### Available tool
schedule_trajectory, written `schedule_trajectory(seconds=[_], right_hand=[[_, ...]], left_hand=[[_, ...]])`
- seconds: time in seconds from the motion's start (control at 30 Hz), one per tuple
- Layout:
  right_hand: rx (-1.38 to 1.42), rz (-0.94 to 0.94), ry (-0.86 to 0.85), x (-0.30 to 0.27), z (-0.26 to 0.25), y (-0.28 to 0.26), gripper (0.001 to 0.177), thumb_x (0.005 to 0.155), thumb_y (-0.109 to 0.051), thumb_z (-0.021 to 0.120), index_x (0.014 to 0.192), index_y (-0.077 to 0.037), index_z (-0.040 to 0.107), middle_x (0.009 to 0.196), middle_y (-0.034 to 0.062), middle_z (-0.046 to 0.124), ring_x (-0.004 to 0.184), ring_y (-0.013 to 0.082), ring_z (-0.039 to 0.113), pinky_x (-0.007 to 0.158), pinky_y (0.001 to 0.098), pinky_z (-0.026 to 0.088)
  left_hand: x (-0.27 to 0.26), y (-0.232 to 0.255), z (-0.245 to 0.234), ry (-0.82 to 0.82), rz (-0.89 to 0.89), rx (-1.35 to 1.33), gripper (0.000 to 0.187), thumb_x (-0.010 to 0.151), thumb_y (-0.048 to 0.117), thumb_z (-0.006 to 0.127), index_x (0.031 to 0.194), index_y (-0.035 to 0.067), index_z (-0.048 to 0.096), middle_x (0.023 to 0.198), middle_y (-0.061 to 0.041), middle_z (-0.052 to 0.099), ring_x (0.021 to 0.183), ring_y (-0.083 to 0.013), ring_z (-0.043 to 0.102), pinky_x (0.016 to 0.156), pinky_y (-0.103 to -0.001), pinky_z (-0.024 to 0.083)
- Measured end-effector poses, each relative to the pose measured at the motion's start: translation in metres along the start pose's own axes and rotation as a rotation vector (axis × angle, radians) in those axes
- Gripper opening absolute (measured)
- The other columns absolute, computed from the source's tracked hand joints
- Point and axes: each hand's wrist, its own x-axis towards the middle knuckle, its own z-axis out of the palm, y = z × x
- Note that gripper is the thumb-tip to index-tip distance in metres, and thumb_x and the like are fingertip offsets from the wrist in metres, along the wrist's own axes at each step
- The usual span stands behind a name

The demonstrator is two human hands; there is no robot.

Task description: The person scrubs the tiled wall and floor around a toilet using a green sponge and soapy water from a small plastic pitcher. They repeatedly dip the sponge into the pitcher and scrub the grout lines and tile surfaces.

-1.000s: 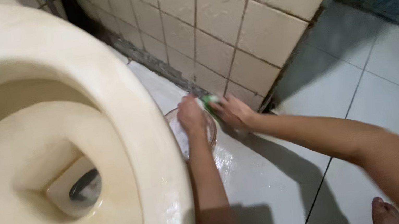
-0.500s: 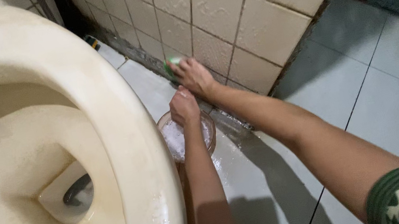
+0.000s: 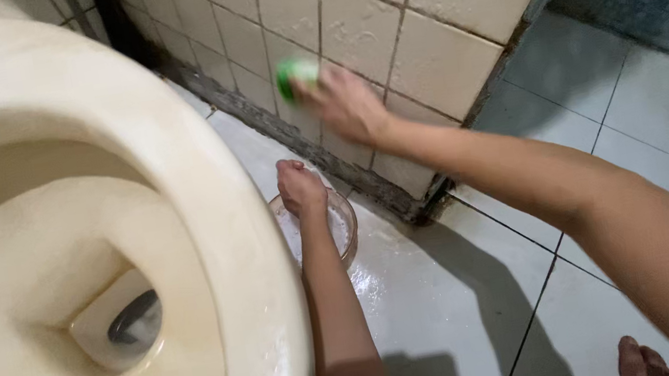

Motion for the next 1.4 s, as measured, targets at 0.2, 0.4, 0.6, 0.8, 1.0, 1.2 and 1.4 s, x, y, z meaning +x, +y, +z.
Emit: schedule_trajectory(seconds=[0.2,0.4,0.6,0.8,1.0,1.2,1.4], right_hand=[[0.275,-0.064,-0.651,-0.072,-0.014,-0.037,0.058,0.105,-0.018,0.048,0.161,-0.021,0.037,0.142,0.0184,0.051,0.116,0.0320,0.060,0.086,0.0405,0.057],[0.131,-0.178,-0.466,-0.070,0.011,-0.041,0.064,0.096,-0.024,0.059,0.157,-0.016,0.041,0.143,0.0128,0.052,0.122,0.0299,0.055,0.098,0.0415,0.051],[0.117,-0.266,-0.290,-0.043,0.039,-0.041,0.037,0.091,-0.022,0.065,0.126,-0.012,0.059,0.156,0.0072,0.051,0.119,0.0290,0.059,0.085,0.0415,0.056],[0.190,-0.544,-0.856,-0.134,-0.017,-0.040,0.034,0.076,-0.021,0.081,0.106,-0.009,0.072,0.117,0.0052,0.070,0.119,0.0266,0.060,0.100,0.0415,0.052],[0.090,-0.641,-0.850,-0.044,0.052,-0.057,0.025,0.080,-0.028,0.080,0.102,-0.017,0.080,0.113,0.0081,0.075,0.110,0.0287,0.069,0.095,0.0459,0.055],[0.084,-0.278,-0.395,0.115,0.142,-0.076,0.028,0.087,-0.028,0.073,0.111,-0.016,0.076,0.119,0.0063,0.070,0.112,0.0274,0.064,0.088,0.0412,0.052],[-0.002,-0.195,-0.291,0.133,0.154,-0.096,0.038,0.090,-0.028,0.061,0.126,-0.015,0.067,0.148,0.0079,0.048,0.125,0.0269,0.050,0.092,0.0395,0.046]], left_hand=[[-0.008,0.001,-0.023,-0.215,-0.118,-0.016,0.024,0.088,0.021,0.058,0.089,0.007,0.077,0.096,-0.021,0.075,0.090,-0.0389,0.073,0.082,-0.048,0.057],[-0.023,0.033,-0.042,-0.249,-0.091,0.102,0.030,0.093,0.027,0.055,0.097,0.008,0.078,0.103,-0.023,0.074,0.095,-0.0432,0.070,0.085,-0.050,0.055],[-0.021,0.020,-0.029,-0.049,-0.034,0.094,0.026,0.090,0.026,0.059,0.110,0.011,0.066,0.103,-0.018,0.074,0.099,-0.0399,0.069,0.086,-0.052,0.053],[-0.001,0.020,-0.015,-0.016,0.038,-0.010,0.034,0.092,0.015,0.059,0.125,0.011,0.054,0.115,-0.016,0.068,0.102,-0.0380,0.068,0.086,-0.050,0.052],[0.010,0.014,-0.025,0.057,0.020,-0.224,0.046,0.088,0.003,0.058,0.132,0.011,0.047,0.119,-0.010,0.063,0.106,-0.0294,0.067,0.086,-0.045,0.053],[0.022,0.003,-0.024,0.195,0.017,-0.352,0.049,0.086,-0.003,0.054,0.132,0.012,0.049,0.117,-0.009,0.065,0.098,-0.0282,0.067,0.088,-0.045,0.050],[0.027,-0.012,-0.011,0.259,0.098,-0.321,0.051,0.085,-0.007,0.049,0.132,0.012,0.051,0.113,-0.007,0.068,0.099,-0.0280,0.067,0.088,-0.043,0.049]])
